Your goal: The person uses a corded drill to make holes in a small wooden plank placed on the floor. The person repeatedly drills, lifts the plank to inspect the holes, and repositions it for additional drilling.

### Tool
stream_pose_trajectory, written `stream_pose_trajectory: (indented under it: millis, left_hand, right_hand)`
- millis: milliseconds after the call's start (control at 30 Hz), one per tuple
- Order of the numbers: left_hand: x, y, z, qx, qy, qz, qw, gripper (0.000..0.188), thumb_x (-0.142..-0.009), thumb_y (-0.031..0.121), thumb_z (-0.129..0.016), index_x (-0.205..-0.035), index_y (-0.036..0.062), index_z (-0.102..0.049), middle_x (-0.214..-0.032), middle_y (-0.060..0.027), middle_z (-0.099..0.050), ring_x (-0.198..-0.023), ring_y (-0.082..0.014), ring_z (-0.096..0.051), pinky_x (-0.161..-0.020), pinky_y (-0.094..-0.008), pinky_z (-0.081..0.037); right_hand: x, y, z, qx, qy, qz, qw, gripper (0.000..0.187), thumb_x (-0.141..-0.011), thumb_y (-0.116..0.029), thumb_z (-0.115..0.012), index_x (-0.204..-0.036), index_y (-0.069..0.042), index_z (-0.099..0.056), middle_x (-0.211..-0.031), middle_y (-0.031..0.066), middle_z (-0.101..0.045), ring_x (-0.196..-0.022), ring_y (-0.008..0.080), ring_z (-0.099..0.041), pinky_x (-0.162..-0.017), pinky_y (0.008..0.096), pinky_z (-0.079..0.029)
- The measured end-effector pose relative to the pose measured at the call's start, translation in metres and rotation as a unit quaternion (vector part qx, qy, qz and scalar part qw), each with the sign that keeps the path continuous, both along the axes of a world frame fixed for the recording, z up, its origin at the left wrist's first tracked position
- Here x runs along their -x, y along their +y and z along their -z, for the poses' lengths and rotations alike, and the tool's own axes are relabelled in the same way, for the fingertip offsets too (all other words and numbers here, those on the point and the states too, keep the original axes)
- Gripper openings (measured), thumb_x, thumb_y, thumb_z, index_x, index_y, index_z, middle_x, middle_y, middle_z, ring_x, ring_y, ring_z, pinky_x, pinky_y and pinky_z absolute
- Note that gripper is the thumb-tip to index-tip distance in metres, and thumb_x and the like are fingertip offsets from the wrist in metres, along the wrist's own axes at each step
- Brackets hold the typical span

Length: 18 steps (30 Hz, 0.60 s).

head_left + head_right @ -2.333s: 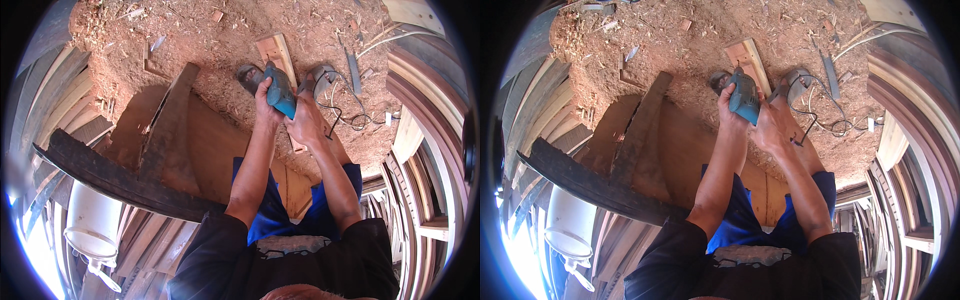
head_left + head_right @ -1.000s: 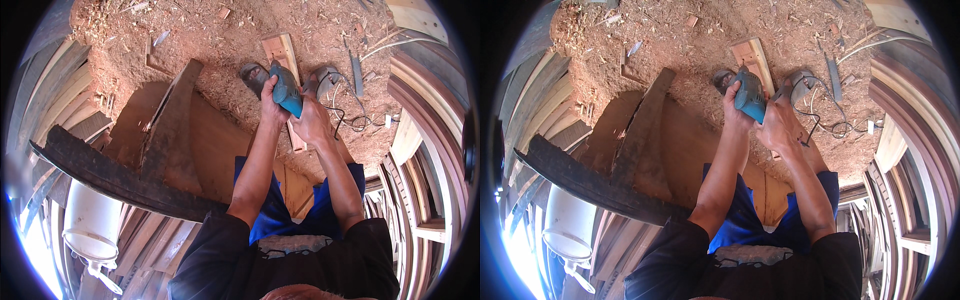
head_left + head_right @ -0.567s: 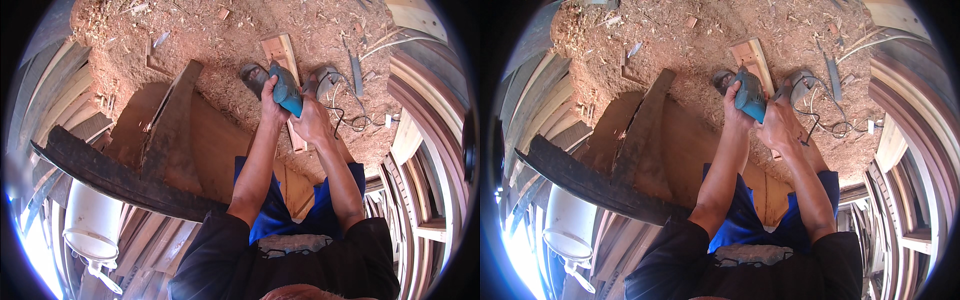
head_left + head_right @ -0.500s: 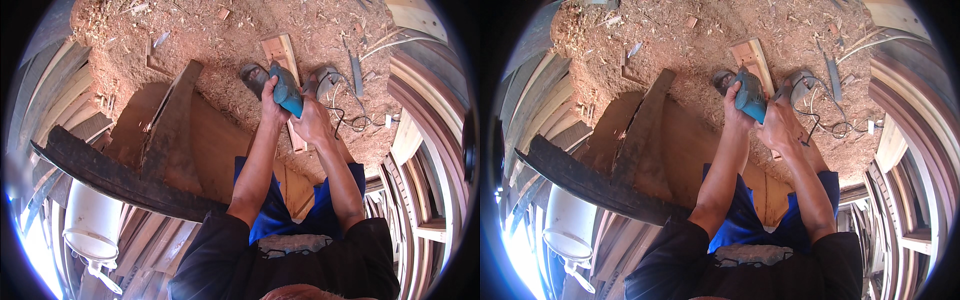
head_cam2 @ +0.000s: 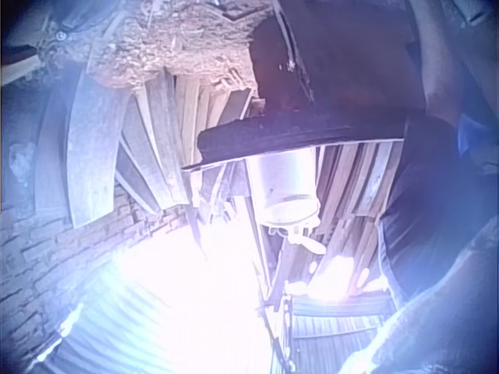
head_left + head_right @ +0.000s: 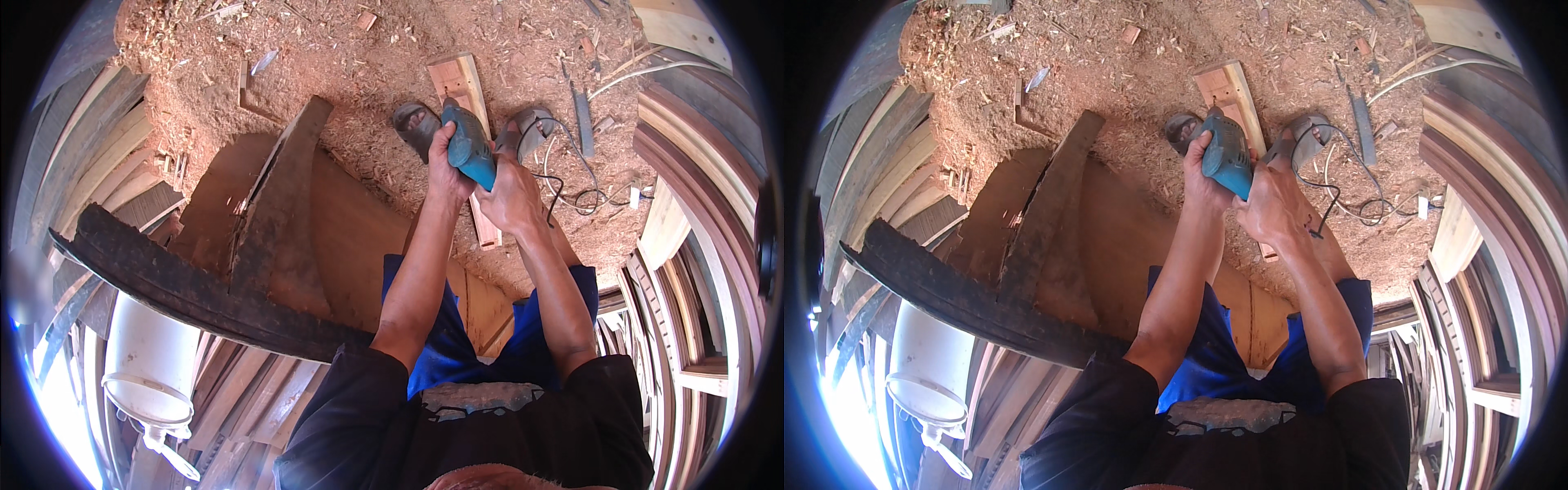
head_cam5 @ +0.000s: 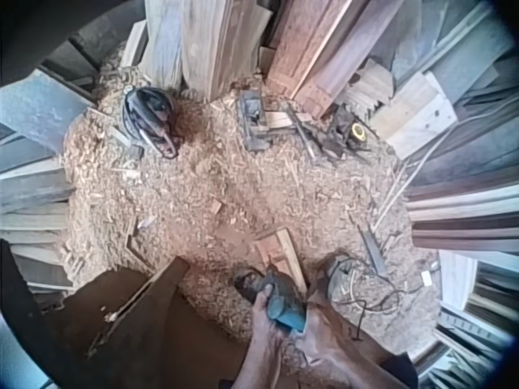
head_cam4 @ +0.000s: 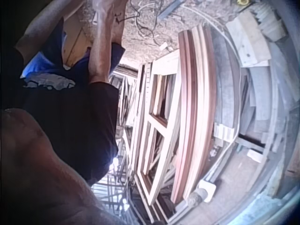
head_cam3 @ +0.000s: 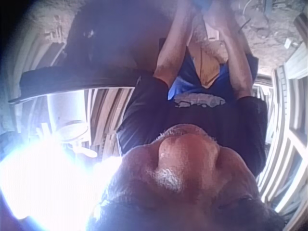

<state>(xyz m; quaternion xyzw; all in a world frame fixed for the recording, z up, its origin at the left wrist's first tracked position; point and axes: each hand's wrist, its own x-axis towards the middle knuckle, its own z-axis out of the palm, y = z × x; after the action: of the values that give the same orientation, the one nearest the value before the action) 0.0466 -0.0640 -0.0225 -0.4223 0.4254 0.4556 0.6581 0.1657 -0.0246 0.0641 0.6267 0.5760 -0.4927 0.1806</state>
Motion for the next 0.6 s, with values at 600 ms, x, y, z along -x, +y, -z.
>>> stream_pose_trajectory:
  millis: [600]
  left_hand:
    - [-0.011,0.009,0.012,-0.002,0.015,0.055,0.998,0.044,-0.089,0.042,-0.064,-0.116,0.0068,-0.062,-0.101,-0.0135,-0.07,-0.09,-0.0341,-0.068,-0.085,-0.0518,-0.056]
  right_hand:
    - [-0.006,0.018,-0.003,0.043,-0.007,0.059,0.997,0.043,-0.078,-0.011,-0.071,-0.115,0.008,-0.062,-0.091,0.0325,-0.071,-0.089,0.0478,-0.071,-0.081,0.05,-0.058]
